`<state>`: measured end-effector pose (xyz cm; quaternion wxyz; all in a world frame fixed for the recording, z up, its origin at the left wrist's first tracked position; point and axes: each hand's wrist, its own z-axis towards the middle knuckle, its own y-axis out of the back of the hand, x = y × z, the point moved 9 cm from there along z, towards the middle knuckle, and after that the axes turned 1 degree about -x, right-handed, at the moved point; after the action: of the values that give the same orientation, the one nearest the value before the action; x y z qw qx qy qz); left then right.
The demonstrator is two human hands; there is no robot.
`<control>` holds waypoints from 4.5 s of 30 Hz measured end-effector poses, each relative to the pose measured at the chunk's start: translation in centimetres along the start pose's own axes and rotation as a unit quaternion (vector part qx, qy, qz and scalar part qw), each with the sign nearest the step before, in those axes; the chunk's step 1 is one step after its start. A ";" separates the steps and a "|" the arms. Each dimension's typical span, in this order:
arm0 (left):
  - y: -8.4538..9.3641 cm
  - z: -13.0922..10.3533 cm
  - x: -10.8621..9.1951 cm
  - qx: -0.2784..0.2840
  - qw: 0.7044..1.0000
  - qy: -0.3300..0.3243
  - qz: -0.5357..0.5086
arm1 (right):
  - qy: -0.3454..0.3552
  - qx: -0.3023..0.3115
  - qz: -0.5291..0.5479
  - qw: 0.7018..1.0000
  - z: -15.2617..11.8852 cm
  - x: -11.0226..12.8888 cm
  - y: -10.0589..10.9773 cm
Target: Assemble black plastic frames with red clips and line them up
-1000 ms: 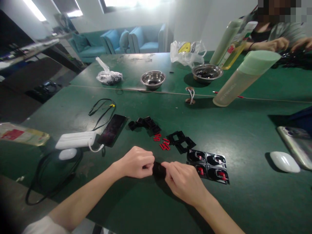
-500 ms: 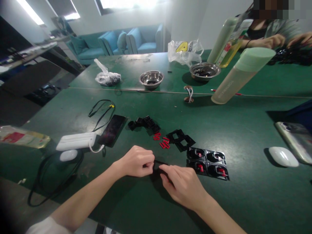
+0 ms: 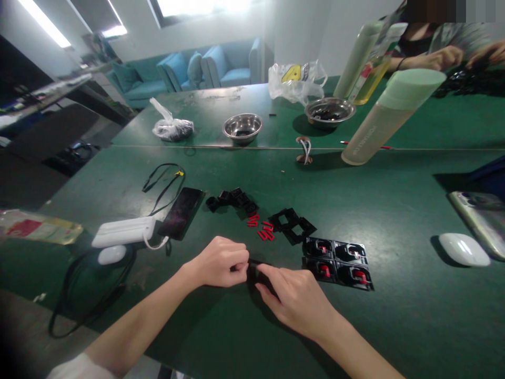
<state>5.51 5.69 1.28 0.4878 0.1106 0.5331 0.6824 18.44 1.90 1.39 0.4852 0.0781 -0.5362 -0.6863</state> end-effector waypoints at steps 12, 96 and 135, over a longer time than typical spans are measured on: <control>0.0 0.1 0.1 0.010 1.000 0.006 0.013 | -0.013 -0.004 -0.064 0.998 -0.1 -0.3 -0.1; 3.0 0.0 2.4 -0.097 0.982 0.131 0.090 | -0.020 -0.013 -0.044 0.999 0.0 -1.0 0.1; 6.4 -2.5 8.1 -0.164 0.918 0.343 0.113 | -0.043 -0.045 0.101 0.993 0.4 -2.0 1.6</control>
<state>-3.73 10.77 2.59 0.2060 -0.1522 0.5318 0.8072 20.17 3.76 2.01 0.5313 -0.0281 -0.5307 -0.6598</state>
